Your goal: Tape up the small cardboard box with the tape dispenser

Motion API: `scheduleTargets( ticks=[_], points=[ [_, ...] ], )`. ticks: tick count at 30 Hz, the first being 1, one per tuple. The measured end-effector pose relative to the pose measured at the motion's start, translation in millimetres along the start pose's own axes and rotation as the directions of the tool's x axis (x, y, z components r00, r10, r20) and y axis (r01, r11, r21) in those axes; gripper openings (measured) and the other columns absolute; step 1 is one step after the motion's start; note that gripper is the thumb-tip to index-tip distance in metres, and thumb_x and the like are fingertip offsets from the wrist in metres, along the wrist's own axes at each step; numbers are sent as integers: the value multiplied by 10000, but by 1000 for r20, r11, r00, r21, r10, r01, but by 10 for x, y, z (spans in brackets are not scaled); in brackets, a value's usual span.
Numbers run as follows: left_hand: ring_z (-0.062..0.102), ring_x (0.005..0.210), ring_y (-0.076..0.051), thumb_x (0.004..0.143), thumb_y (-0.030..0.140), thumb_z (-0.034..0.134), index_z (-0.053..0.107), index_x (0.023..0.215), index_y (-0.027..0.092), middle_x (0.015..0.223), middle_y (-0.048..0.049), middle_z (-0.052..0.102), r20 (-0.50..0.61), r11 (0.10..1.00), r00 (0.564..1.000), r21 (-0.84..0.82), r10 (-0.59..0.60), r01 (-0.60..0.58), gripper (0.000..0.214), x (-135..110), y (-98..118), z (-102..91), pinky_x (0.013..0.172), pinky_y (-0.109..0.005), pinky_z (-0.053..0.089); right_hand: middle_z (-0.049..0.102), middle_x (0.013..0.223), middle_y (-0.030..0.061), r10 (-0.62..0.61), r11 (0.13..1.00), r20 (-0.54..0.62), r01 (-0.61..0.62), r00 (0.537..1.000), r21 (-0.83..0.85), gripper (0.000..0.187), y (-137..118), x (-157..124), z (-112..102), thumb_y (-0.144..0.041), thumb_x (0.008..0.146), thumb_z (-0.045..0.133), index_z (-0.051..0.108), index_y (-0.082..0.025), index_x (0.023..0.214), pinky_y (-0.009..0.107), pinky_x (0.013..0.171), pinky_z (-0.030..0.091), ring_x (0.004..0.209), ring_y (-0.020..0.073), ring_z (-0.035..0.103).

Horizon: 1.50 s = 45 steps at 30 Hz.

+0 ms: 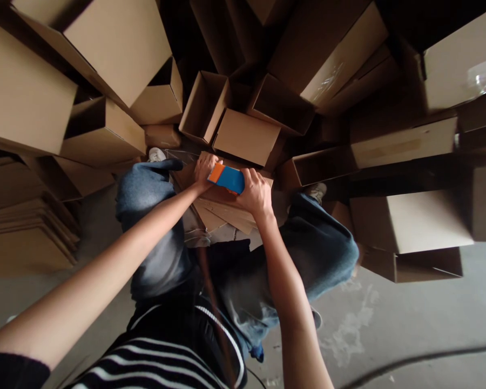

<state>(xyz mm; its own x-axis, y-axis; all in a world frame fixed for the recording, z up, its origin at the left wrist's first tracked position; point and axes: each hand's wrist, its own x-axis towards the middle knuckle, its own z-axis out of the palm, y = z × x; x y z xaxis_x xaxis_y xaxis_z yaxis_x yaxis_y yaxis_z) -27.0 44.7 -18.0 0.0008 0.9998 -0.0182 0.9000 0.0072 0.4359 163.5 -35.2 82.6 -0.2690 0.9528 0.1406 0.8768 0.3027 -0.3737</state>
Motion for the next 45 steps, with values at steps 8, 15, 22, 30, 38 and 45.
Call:
scheduleTargets(
  ticks=[8, 15, 22, 30, 38, 45],
  points=[
    [638, 1209, -293, 1077, 278, 501, 638, 1080, 198, 1202, -143, 716, 4, 999, 1000, 26, 25, -25, 158, 15, -13, -11, 1074, -398, 425, 688, 1086, 159, 15, 1000, 15, -15, 1000, -21, 363, -19, -9, -18, -399, 916, 601, 605, -162, 1191, 419, 816, 525, 972, 311, 643],
    [640, 1208, -283, 1070, 274, 521, 643, 1053, 213, 1191, -128, 721, 6, 999, 1000, 33, 19, -20, 137, 34, -17, -4, 1079, -390, 432, 687, 1082, 163, 1, 1000, 11, -1, 1000, -14, 368, -5, -4, -15, -400, 902, 618, 599, -170, 1190, 431, 821, 520, 980, 321, 636],
    [641, 1202, -313, 1078, 298, 483, 646, 1046, 220, 1178, -134, 721, 8, 999, 1000, 35, 21, -22, 183, 11, 6, -28, 1088, -441, 431, 691, 1084, 160, -5, 1000, 0, 5, 1000, -15, 366, 5, 6, -3, -426, 924, 586, 605, -176, 1191, 426, 813, 523, 974, 315, 635],
    [627, 1219, -346, 1076, 320, 485, 665, 1045, 205, 1179, -161, 725, 15, 998, 1000, 52, 22, -23, 215, -9, 68, -94, 1098, -475, 419, 681, 1063, 160, 11, 999, 15, -10, 1000, -33, 345, -10, 29, -24, -382, 909, 588, 603, -167, 1180, 423, 794, 515, 970, 312, 618],
    [606, 1237, -358, 1098, 300, 418, 682, 1072, 184, 1203, -180, 713, 48, 995, 998, 86, 42, -46, 289, 67, 113, -48, 1115, -522, 404, 655, 1079, 170, 10, 999, 24, -9, 1000, -42, 385, 13, 80, -20, -241, 815, 607, 577, -167, 1192, 466, 836, 520, 982, 328, 607],
    [606, 1236, -367, 1082, 285, 485, 677, 1051, 179, 1192, -183, 710, 69, 996, 996, 64, 52, -56, 222, 124, 102, -73, 1104, -509, 404, 662, 1119, 187, 59, 998, 10, -59, 998, -22, 439, 17, 119, -21, -215, 804, 598, 577, -153, 1239, 474, 831, 524, 997, 340, 618]
  ],
)
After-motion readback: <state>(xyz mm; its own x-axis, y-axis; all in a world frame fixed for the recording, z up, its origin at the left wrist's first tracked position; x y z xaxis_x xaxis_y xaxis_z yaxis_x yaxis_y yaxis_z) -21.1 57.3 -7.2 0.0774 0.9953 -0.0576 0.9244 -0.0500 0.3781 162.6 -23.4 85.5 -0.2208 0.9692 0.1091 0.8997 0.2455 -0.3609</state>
